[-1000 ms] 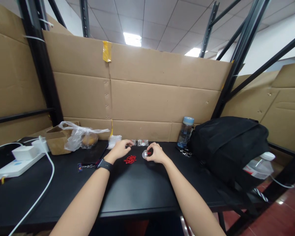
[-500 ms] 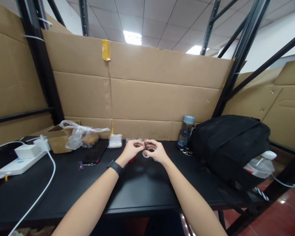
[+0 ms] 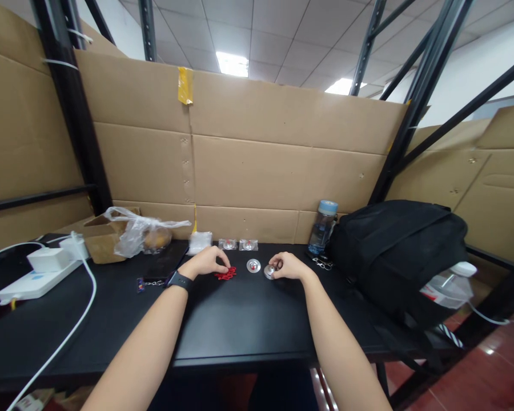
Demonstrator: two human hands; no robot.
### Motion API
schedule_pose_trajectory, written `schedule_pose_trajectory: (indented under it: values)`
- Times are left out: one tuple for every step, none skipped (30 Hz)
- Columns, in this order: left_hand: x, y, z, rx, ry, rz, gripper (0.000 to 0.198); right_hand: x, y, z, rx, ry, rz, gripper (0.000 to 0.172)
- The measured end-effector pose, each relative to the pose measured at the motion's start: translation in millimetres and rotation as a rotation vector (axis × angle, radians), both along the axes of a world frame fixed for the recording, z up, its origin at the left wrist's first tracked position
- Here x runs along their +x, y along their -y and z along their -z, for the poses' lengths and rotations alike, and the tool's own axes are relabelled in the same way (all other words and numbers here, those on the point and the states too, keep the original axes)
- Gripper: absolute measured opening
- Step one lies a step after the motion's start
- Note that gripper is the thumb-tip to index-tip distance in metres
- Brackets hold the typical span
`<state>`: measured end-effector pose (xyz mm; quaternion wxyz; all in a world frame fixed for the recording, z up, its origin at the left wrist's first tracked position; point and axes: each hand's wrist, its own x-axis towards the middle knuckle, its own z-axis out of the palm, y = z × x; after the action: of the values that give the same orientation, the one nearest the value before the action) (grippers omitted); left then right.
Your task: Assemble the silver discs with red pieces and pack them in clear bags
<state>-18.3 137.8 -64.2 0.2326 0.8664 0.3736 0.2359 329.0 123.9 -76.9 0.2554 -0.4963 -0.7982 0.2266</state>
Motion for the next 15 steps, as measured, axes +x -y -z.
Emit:
schedule_pose_trajectory:
  values:
    - [3, 1, -0.1, 0.033, -0.014, 0.008, 0.020, 0, -1, 1.1, -0.020, -0.004, -0.010, 0.036]
    - [8, 3, 0.3, 0.081, -0.025, 0.009, 0.021, -1, -1, 1.8, -0.039, -0.006, -0.016, 0.037]
    - [16, 6, 1.3, 0.140, -0.034, 0.003, 0.022, -1, -1, 2.3, -0.052, -0.004, -0.020, 0.038]
    - [26, 9, 3.0, 0.207, -0.039, -0.011, 0.022, -1, -1, 2.5, -0.061, 0.000, -0.021, 0.039]
    - [37, 12, 5.4, 0.267, -0.054, -0.019, 0.025, -1, -1, 2.5, -0.063, 0.007, -0.022, 0.041]
    - [49, 16, 8.5, 0.334, -0.076, -0.036, 0.027, -1, -1, 2.2, -0.061, 0.012, -0.025, 0.043]
    - [61, 19, 11.9, 0.397, -0.103, -0.055, 0.030, -1, -1, 1.8, -0.052, 0.014, -0.028, 0.046]
    - [72, 22, 15.4, 0.440, -0.146, -0.052, 0.031, -1, -1, 1.3, -0.035, 0.011, -0.030, 0.048]
    - [82, 24, 18.6, 0.473, -0.183, -0.058, 0.030, -1, 0, 0.7, -0.010, 0.005, -0.027, 0.048]
    - [89, 26, 21.2, 0.486, -0.215, -0.055, 0.029, -1, 0, 0.1, 0.020, -0.002, -0.020, 0.047]
    - [94, 27, 23.1, 0.492, -0.238, -0.048, 0.029, -2, 0, -0.4, 0.051, -0.006, -0.011, 0.045]
    - [97, 28, 24.0, 0.493, -0.250, -0.044, 0.029, -2, 1, -0.8, 0.079, -0.006, -0.003, 0.041]
    - [97, 29, 24.0, 0.491, -0.255, -0.040, 0.030, -3, 1, -1.0, 0.100, -0.001, 0.001, 0.038]
    - [97, 29, 23.4, 0.488, -0.255, -0.042, 0.030, -4, 1, -1.0, 0.115, 0.004, 0.002, 0.035]
    - [96, 29, 22.1, 0.485, -0.253, -0.045, 0.029, -5, 1, -0.8, 0.126, 0.007, 0.000, 0.033]
